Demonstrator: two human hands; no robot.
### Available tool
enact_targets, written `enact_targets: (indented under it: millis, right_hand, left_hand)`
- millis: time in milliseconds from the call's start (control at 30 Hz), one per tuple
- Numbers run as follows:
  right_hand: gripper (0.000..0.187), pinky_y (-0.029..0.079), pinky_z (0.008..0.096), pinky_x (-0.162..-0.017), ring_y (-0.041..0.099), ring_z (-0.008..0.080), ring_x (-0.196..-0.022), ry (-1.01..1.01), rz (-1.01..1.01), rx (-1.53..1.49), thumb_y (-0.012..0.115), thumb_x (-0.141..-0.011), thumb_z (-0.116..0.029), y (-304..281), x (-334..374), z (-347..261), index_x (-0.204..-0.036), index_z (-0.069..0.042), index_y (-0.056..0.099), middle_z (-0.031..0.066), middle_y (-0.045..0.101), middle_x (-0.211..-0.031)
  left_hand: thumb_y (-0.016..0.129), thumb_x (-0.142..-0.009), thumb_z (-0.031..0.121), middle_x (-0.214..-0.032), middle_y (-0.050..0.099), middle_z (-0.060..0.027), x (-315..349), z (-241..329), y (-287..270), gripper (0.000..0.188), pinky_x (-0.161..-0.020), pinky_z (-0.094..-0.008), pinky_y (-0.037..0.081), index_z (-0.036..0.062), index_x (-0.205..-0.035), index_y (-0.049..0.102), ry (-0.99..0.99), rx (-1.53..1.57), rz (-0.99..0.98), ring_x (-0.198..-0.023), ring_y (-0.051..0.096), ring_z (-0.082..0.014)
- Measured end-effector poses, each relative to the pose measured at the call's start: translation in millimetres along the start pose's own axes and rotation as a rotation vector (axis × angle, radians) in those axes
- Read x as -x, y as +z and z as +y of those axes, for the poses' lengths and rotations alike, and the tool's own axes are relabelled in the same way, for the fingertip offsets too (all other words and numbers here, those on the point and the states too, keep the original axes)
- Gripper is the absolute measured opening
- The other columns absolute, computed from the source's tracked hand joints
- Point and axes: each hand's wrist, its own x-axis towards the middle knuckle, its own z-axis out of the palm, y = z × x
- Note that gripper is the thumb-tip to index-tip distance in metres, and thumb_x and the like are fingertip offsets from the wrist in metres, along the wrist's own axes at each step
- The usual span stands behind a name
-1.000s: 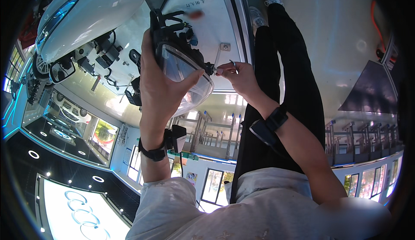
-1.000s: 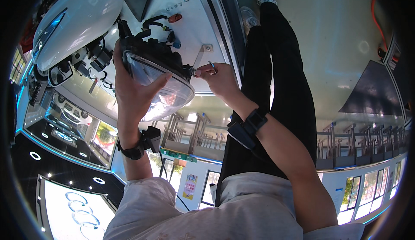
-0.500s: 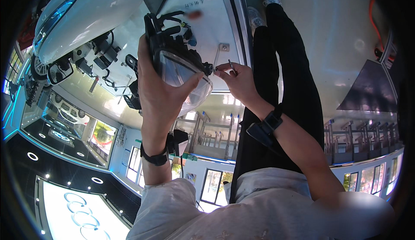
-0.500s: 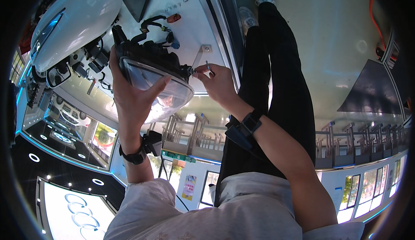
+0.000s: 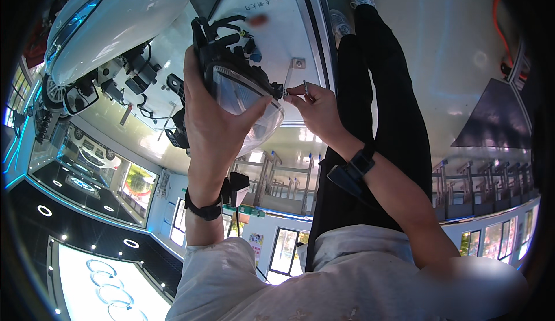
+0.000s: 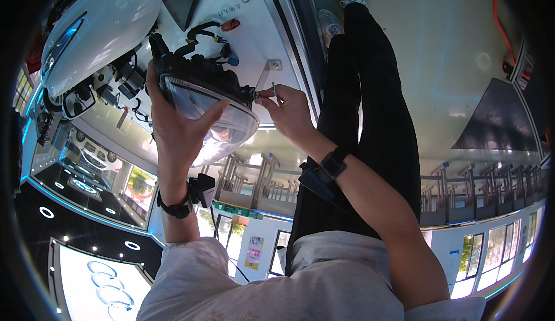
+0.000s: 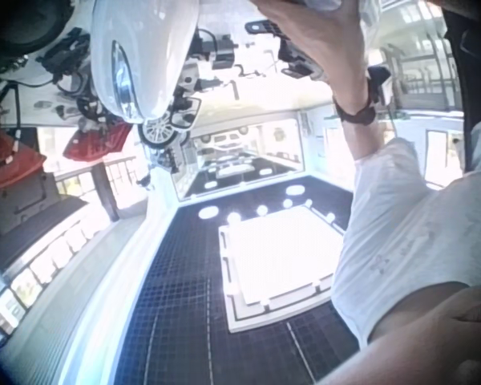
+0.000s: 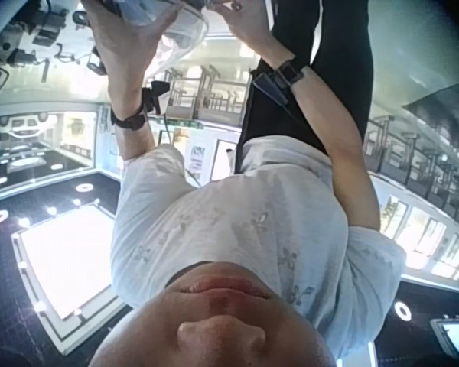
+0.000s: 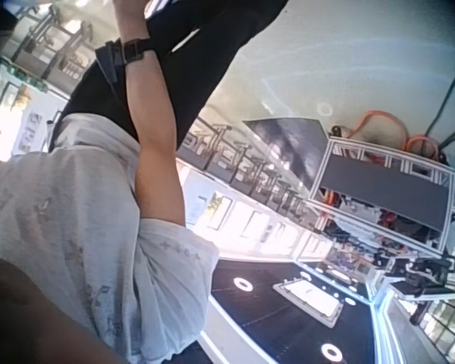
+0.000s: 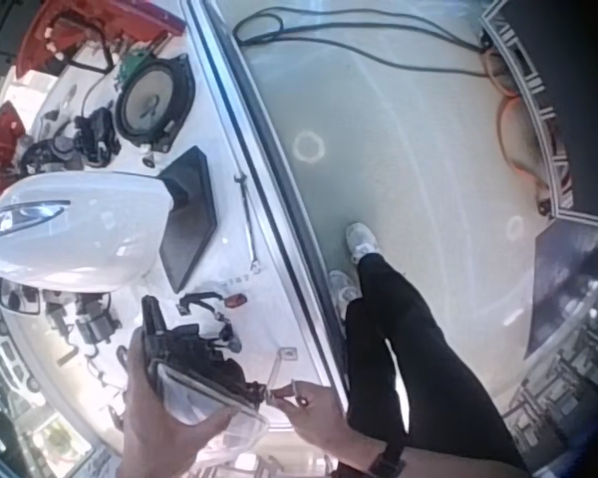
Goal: The person is disassembling components from a car headlight assembly using a screwdriver and hands.
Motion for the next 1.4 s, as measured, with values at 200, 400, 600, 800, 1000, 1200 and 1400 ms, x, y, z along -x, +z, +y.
enact_targets:
  millis: [200,400,600,800,1000,1200,1400]
  right_hand:
    - [0.014,0.032,0.0283,-0.051,0.036,0.0083,-0.055,0.167,-0.001,-0.018,0.076,-0.084,-0.013,-2,5,-10,-0.090,0.000,0.073,0.0037,0.055,-0.063]
    - [0.013,0.032,0.0282,-0.051,0.036,0.0079,-0.054,0.167,0.026,0.022,0.074,-0.085,-0.010,2,7,-21,-0.091,0.001,0.071,0.0041,0.054,-0.063]
    - [0.014,0.031,0.0275,-0.051,0.036,0.0073,-0.054,0.040,0.066,-0.098,0.074,-0.085,-0.010,8,6,-5,-0.094,0.001,0.072,0.0029,0.052,-0.061]
    - [0.014,0.029,0.0252,-0.050,0.034,0.0043,-0.055,0.257,0.001,-0.042,0.075,-0.085,-0.009,0,7,-27,-0.095,0.001,0.073,-0.0028,0.049,-0.060]
    - [0.020,0.033,0.0237,-0.052,0.039,0.0029,-0.058,0.407,-0.041,-0.149,0.076,-0.085,-0.011,-4,7,-22,-0.099,0.003,0.071,-0.0020,0.056,-0.066]
    - [0.019,0.045,0.0225,-0.062,0.056,0.0067,-0.070,0.215,-0.036,-0.198,0.076,-0.085,-0.008,-4,0,-11,-0.101,0.001,0.070,0.0029,0.067,-0.083]
    - [0.022,0.051,0.0342,-0.088,0.064,0.0156,-0.097,0.073,-0.097,-0.116,0.073,-0.086,-0.015,-3,9,39,-0.105,-0.005,0.069,0.0057,0.070,-0.105]
  left_hand:
    - [0.089,-0.064,0.014,-0.125,0.055,-0.0227,1,1,-1,0.107,-0.096,-0.0422,0.048,-0.0026,-0.147,0.023,0.004,-0.091,-0.005,-0.114,0.058,-0.0353]
    - [0.089,-0.063,0.014,-0.125,0.055,-0.0231,5,1,-3,0.108,-0.097,-0.0425,0.048,-0.0026,-0.147,0.022,-0.027,0.001,-0.012,-0.114,0.058,-0.0359]
    - [0.089,-0.063,0.014,-0.124,0.055,-0.0232,2,0,-3,0.108,-0.096,-0.0428,0.048,-0.0023,-0.146,0.022,-0.004,-0.042,-0.017,-0.114,0.058,-0.0370]
    - [0.089,-0.063,0.016,-0.126,0.053,-0.0233,-8,0,-5,0.109,-0.097,-0.0438,0.048,-0.0014,-0.146,0.021,-0.021,-0.094,-0.053,-0.115,0.057,-0.0377]
    - [0.089,-0.062,0.017,-0.127,0.052,-0.0247,-8,3,-4,0.110,-0.098,-0.0439,0.048,-0.0020,-0.146,0.021,-0.004,-0.076,-0.063,-0.115,0.057,-0.0396]
    - [0.090,-0.062,0.016,-0.127,0.052,-0.0264,1,16,-12,0.108,-0.098,-0.0445,0.047,-0.0035,-0.145,0.024,0.006,-0.064,-0.001,-0.116,0.056,-0.0413]
    - [0.093,-0.057,0.020,-0.134,0.051,-0.0283,5,17,0,0.110,-0.105,-0.0433,0.043,-0.0097,-0.144,0.032,0.012,-0.148,0.007,-0.123,0.052,-0.0414]
